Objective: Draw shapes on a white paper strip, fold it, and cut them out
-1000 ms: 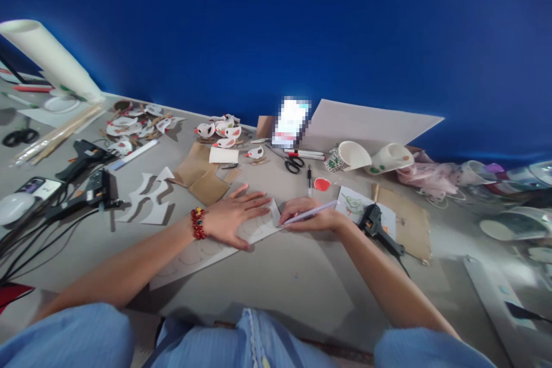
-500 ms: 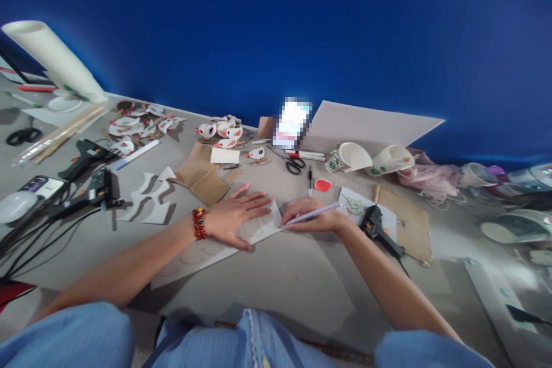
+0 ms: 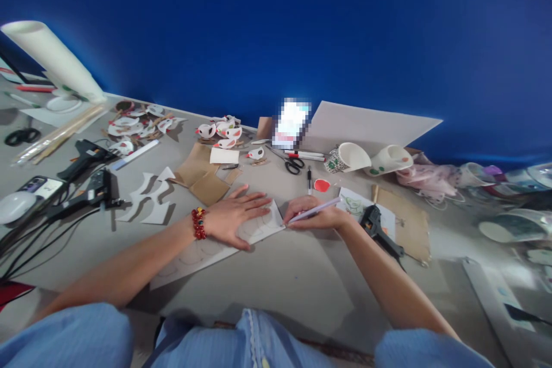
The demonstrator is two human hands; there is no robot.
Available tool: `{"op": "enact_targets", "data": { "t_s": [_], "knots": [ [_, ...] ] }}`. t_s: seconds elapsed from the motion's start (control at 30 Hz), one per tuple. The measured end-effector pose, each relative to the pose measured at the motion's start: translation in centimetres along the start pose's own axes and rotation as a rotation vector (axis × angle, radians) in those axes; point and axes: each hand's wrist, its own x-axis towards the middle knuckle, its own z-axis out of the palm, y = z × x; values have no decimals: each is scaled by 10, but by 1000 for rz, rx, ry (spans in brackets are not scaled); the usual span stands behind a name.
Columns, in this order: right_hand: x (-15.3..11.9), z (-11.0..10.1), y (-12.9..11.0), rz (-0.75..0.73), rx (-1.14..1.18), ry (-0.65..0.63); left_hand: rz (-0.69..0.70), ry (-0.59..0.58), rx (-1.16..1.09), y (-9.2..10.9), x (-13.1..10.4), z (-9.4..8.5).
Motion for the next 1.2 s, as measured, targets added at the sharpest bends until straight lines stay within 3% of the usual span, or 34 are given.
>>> {"op": "enact_targets", "data": {
  "t_s": [0.2,0.33,0.4,0.57,0.67,1.2],
  "knots": [
    [2,-3,-3,9,18,5,0,2,2,0,-1,1],
    [0,-1,-14,35,16,92,3,-1,7,-1,-1,2],
    [-1,10,-18,98,26,212,3,3,10,-1,0,2],
    [3,55,-16,308,162,720,9,12,17,-1,0,3],
    [8,71,-13,359,191,877,13,24,21,-2,-1,3],
    [19,83,-9,316,-93,876,6,12,48,-1,0,1]
  ]
}}
